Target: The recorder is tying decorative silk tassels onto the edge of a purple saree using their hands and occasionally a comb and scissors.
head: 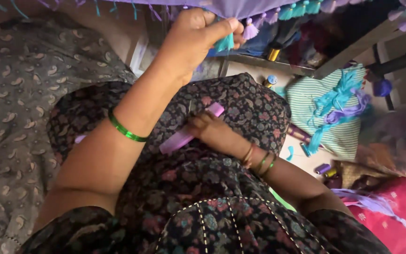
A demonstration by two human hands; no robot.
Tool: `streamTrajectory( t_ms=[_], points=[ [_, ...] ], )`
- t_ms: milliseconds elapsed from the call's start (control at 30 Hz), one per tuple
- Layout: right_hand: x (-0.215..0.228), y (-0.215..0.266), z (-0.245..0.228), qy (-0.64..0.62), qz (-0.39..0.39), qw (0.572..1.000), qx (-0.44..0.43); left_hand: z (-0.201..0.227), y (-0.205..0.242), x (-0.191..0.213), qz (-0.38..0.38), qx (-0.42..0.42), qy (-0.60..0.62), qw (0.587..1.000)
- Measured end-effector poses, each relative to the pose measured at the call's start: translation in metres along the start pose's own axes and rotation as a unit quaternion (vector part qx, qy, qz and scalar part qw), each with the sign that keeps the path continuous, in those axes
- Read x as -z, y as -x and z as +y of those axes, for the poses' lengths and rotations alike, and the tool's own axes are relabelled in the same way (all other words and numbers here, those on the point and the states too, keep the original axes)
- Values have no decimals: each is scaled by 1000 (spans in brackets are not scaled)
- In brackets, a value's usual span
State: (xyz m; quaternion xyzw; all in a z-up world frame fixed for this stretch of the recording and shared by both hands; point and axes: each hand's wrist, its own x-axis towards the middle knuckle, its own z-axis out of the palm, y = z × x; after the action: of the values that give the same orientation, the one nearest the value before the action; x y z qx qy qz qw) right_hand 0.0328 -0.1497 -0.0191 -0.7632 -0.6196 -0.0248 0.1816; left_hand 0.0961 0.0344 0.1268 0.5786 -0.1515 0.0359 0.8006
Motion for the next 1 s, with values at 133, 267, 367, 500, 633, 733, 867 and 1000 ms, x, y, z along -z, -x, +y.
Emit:
streamTrajectory(
  t_ms=[133,267,367,500,633,733,867,1000],
  points=[
    [-1,-2,2,97,-28,995,21,10,-2,-4,16,75,27,997],
    [6,10,49,126,-38,981,-144,9,-7,5,-16,73,5,997],
    [47,23,84,245,26,932,-267,20,-5,6,-12,110,-22,994],
    [137,19,38,224,34,954,-198,24,-7,6,-13,131,-4,991],
    [216,8,1,291,24,954,66,38,-9,4,-15,161,-36,986],
    [266,-12,-19,381,98,916,79,40,-8,5,-20,166,-42,985],
    [271,-7,-3,486,111,863,77,45,-8,1,13,158,-149,976],
    [274,-11,-1,463,81,870,150,50,-4,3,-21,120,-45,992]
  ],
)
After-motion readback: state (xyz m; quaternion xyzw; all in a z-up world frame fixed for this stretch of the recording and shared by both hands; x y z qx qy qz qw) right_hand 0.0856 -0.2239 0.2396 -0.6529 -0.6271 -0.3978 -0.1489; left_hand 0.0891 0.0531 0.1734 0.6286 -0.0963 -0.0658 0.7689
